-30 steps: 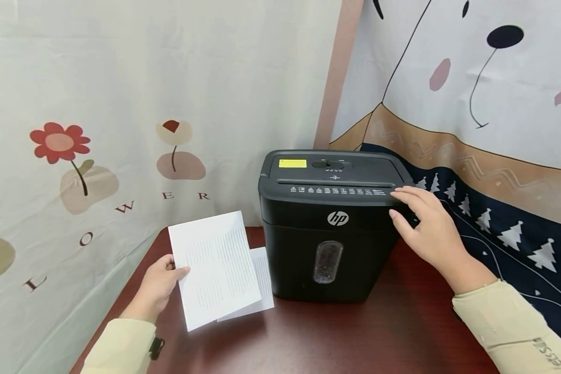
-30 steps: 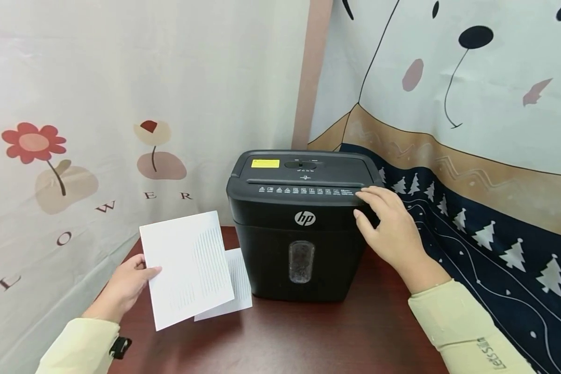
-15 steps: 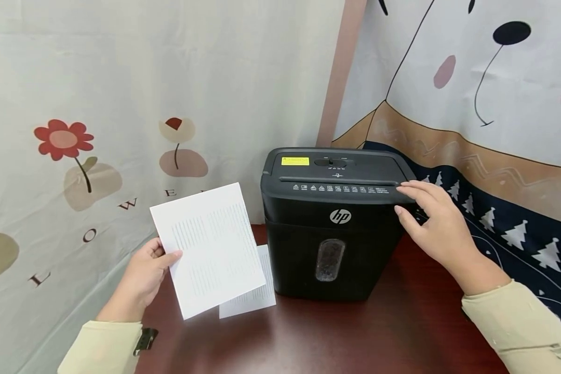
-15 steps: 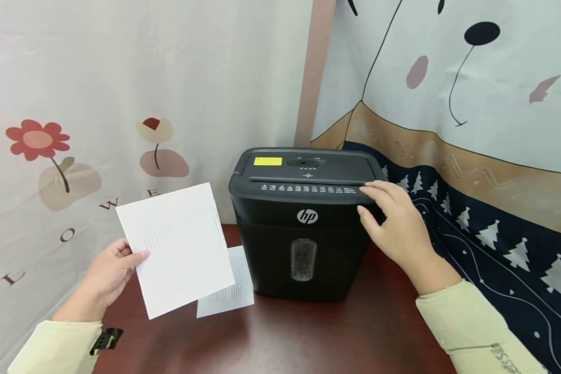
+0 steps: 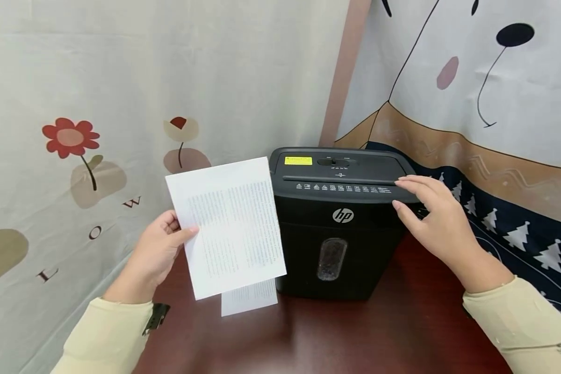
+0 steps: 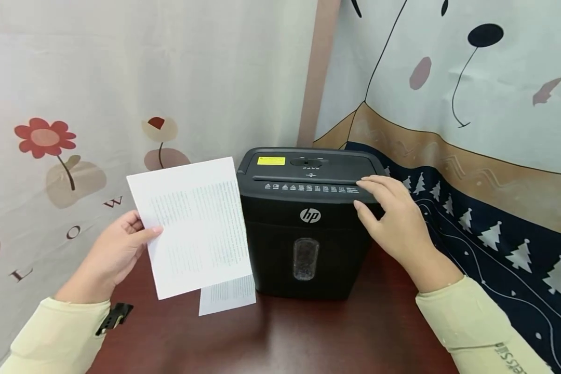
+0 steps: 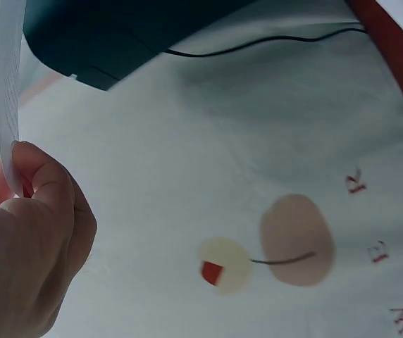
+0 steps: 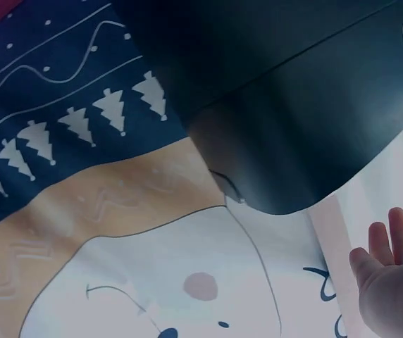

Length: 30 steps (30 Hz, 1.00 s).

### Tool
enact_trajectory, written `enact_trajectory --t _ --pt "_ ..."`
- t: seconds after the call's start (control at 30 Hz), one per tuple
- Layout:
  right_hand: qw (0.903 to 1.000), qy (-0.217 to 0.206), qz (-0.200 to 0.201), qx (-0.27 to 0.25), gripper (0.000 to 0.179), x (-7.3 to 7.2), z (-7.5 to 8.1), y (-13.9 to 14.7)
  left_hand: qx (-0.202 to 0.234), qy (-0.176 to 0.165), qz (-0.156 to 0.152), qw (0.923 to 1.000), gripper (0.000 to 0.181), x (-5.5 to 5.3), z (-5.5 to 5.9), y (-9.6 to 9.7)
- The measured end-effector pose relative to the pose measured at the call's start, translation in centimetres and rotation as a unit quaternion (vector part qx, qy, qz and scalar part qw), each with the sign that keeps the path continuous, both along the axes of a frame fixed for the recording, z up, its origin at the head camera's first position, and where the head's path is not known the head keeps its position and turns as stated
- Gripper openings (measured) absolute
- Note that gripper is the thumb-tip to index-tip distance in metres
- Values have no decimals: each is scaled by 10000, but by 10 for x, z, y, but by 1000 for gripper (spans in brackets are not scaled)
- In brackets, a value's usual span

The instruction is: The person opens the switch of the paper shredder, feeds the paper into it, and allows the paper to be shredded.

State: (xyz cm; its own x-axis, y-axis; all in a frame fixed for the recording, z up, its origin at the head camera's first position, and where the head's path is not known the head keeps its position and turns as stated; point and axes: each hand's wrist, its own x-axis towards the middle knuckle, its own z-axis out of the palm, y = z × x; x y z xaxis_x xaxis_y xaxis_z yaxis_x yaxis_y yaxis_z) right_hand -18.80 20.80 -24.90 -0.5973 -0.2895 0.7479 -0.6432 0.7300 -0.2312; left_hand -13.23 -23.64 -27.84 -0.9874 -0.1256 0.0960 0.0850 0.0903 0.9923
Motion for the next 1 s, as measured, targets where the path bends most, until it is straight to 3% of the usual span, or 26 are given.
enact_trajectory --t 0.2,0.43,0.73,1.0 --pt "9998 -173 31 -71 41 1 5 -8 -97 114 -97 9998 35 -8 16 27" --pt "9986 -468 153 -190 40 3 12 -16 -143 114 -320 9993 38 -18 26 54" --pt "9956 -873 249 -210 38 7 22 -26 -154 86 -382 9991 32 -27 37 85" --pt "9870 -1570 290 -201 39 6 31 -31 -189 212 -440 9986 30 -34 48 104"
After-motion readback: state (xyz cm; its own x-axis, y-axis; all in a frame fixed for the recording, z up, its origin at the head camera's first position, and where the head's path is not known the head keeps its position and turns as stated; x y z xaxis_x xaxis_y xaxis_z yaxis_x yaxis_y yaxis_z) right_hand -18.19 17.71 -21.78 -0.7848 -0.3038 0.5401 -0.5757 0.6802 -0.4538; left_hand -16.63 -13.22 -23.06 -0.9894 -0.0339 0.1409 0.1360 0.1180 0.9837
